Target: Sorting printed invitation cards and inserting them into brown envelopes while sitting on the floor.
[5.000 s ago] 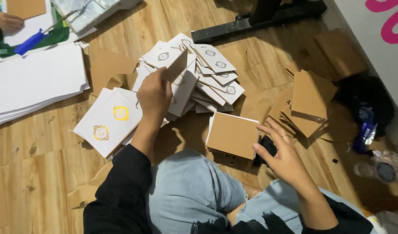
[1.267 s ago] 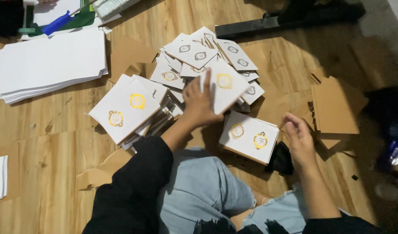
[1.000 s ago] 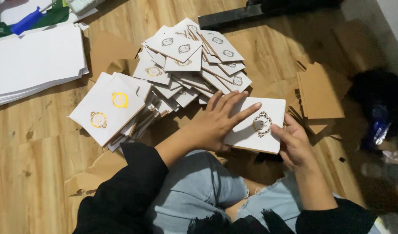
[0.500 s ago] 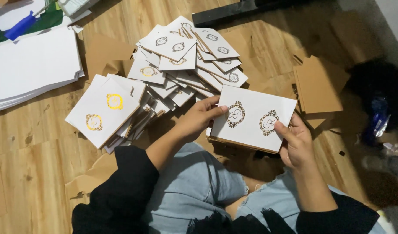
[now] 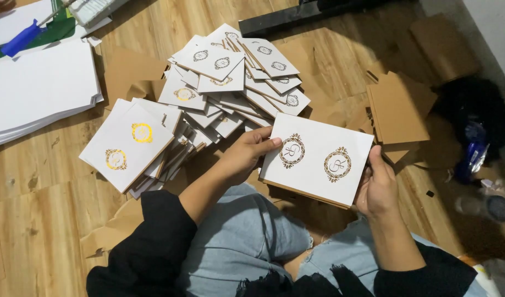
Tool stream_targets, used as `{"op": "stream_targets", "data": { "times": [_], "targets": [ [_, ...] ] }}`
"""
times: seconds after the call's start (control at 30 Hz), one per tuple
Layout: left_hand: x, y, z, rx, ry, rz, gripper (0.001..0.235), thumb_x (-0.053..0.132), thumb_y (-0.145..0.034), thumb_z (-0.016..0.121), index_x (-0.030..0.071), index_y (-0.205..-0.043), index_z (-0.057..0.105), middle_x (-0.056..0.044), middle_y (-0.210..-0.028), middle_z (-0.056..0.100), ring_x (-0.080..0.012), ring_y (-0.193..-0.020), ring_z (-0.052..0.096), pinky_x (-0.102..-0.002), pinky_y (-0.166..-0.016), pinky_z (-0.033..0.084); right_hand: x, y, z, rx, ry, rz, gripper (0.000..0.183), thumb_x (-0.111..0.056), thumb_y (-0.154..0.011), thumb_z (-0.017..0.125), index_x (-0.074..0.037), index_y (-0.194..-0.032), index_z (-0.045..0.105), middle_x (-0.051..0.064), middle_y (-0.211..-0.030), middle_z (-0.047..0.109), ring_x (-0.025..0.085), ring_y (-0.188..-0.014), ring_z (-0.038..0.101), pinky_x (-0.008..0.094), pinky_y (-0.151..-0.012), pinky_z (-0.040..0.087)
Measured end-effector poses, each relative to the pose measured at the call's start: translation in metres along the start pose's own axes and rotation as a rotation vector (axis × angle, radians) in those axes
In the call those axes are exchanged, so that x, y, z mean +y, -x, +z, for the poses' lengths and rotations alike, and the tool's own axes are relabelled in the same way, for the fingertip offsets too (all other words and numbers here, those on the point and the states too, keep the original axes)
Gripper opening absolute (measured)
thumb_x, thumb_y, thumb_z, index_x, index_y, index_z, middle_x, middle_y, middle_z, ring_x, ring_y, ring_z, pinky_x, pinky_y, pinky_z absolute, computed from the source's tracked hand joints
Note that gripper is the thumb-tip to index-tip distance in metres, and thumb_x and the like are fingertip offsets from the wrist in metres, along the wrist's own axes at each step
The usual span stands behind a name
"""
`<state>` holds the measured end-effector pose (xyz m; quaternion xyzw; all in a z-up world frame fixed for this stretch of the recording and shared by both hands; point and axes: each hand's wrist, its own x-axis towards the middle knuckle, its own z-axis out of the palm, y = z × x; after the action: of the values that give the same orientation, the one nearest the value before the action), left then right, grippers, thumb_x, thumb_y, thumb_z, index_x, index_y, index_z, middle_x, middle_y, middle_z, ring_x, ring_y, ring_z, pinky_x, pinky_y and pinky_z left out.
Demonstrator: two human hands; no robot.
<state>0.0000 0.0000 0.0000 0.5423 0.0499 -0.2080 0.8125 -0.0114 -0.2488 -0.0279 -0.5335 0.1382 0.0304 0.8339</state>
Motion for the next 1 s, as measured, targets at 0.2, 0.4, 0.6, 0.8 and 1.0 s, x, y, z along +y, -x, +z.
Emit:
{"op": "stream_targets", "data": {
  "times": [0.2,0.4,0.6,0.8,1.0],
  "targets": [
    [0.004,0.003,-0.002,0.208,-0.061,0.040,0.038,0.020,-0.081,0.071,-0.007,-0.106,0.060,-0.014,-0.082,0.062,-0.0242,-0.075,0.067,-0.037,-0.063,0.060,-0.004,0.004,0.003,-0.052,-0.025,-0.009,0.026,-0.020,-0.098,0.046,0.000,-0.107,0.060,0.020,-0.099,0.065,0.026,-0.090,0.067,0.045,-0.084,0.056],
    [0.008,0.008,0.003,0.322,-0.236,0.101,0.043,0.009,-0.066,0.082,-0.012,-0.096,0.060,-0.017,-0.076,0.059,-0.0278,-0.072,0.067,-0.040,-0.062,0.058,-0.006,0.009,0.011,-0.044,0.026,-0.027,0.024,-0.014,-0.098,0.048,0.004,-0.109,0.059,0.019,-0.097,0.065,0.023,-0.089,0.066,0.043,-0.080,0.056],
    [0.009,0.005,0.001,0.358,-0.288,0.169,0.045,0.009,-0.065,0.083,-0.008,-0.100,0.061,-0.016,-0.072,0.063,-0.0253,-0.070,0.068,-0.039,-0.059,0.060,0.014,-0.006,-0.016,-0.029,0.075,-0.036,0.017,-0.014,-0.095,0.055,0.002,-0.095,0.060,0.016,-0.087,0.066,0.022,-0.077,0.067,0.040,-0.068,0.059],
    [0.004,0.003,0.000,0.334,-0.301,0.198,0.043,0.011,-0.068,0.082,-0.005,-0.102,0.062,-0.014,-0.072,0.063,-0.0217,-0.069,0.067,-0.036,-0.062,0.060,0.007,0.001,-0.006,-0.055,0.025,-0.083,0.016,-0.015,-0.097,0.054,-0.002,-0.087,0.056,0.013,-0.081,0.065,0.018,-0.075,0.066,0.037,-0.068,0.060],
    [0.011,0.006,-0.002,0.360,-0.404,0.206,0.037,0.014,-0.072,0.080,-0.001,-0.102,0.065,-0.012,-0.072,0.064,-0.0200,-0.069,0.067,-0.035,-0.062,0.060,-0.006,0.009,0.014,-0.089,0.037,-0.013,0.013,-0.013,-0.094,0.054,-0.001,-0.098,0.056,0.012,-0.090,0.065,0.020,-0.082,0.067,0.038,-0.075,0.058]
  ]
}}
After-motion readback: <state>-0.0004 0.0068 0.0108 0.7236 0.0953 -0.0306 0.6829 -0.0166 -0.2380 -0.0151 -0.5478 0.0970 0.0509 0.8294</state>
